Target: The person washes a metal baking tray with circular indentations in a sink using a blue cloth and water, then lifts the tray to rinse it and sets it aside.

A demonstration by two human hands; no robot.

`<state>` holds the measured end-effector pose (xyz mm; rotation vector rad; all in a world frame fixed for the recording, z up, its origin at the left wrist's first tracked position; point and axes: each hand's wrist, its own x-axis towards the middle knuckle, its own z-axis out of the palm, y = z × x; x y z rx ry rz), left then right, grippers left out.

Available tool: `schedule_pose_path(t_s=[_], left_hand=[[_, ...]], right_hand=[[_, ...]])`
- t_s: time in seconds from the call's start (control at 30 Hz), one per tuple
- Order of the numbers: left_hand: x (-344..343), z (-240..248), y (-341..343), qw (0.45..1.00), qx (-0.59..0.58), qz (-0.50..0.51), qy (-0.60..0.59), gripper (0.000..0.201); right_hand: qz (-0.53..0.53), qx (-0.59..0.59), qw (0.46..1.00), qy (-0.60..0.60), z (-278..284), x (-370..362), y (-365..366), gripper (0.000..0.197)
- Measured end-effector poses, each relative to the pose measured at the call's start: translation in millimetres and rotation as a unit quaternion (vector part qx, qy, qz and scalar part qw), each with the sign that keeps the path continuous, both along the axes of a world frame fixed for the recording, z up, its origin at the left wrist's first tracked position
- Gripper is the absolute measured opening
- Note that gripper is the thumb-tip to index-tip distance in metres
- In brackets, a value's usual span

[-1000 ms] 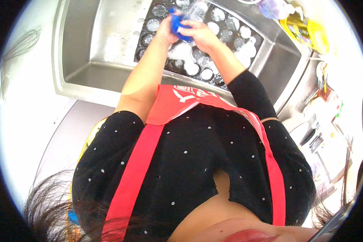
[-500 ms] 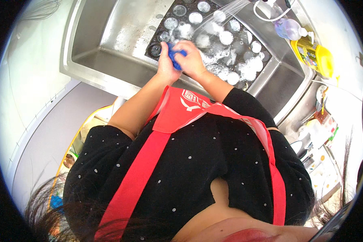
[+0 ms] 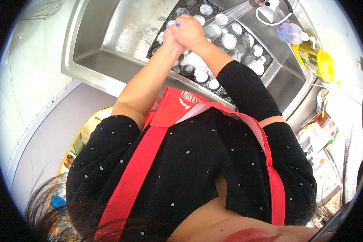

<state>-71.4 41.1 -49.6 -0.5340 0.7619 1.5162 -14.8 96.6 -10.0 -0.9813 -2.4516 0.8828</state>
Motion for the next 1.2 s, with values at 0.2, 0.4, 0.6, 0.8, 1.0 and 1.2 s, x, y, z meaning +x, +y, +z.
schedule_pose_path(t_s=[0.2, 0.4, 0.6, 0.8, 1.0, 1.2], left_hand=[[11.8, -8.7, 44.5, 0.990, -0.021, -0.140, -0.025, 0.022], [21.1, 1.2, 48.2, 0.959, -0.116, -0.249, 0.074, 0.037], [13.8, 11.4, 43.6, 0.969, -0.008, -0.230, 0.091, 0.033], [27.9, -21.1, 39.1, 0.920, -0.134, -0.248, 0.272, 0.055], [19.8, -17.3, 42.9, 0.960, -0.074, -0.221, 0.153, 0.065], [20.6, -5.1, 46.8, 0.916, -0.001, -0.227, 0.331, 0.036]], right_hand=[[-0.123, -0.048, 0.991, -0.017, 0.9, 27.4, 30.0, 0.023], [-0.285, -0.556, 0.744, 0.238, -41.5, 83.1, 26.1, 0.044], [-0.243, -0.452, 0.857, 0.054, -28.0, 113.4, 43.3, 0.051], [-0.341, -0.482, 0.759, 0.276, -33.9, 97.6, 54.9, 0.020], [-0.285, -0.593, 0.652, 0.377, -10.1, 91.1, 53.4, 0.025], [-0.341, -0.430, 0.798, 0.249, -19.8, 99.2, 55.8, 0.015]])
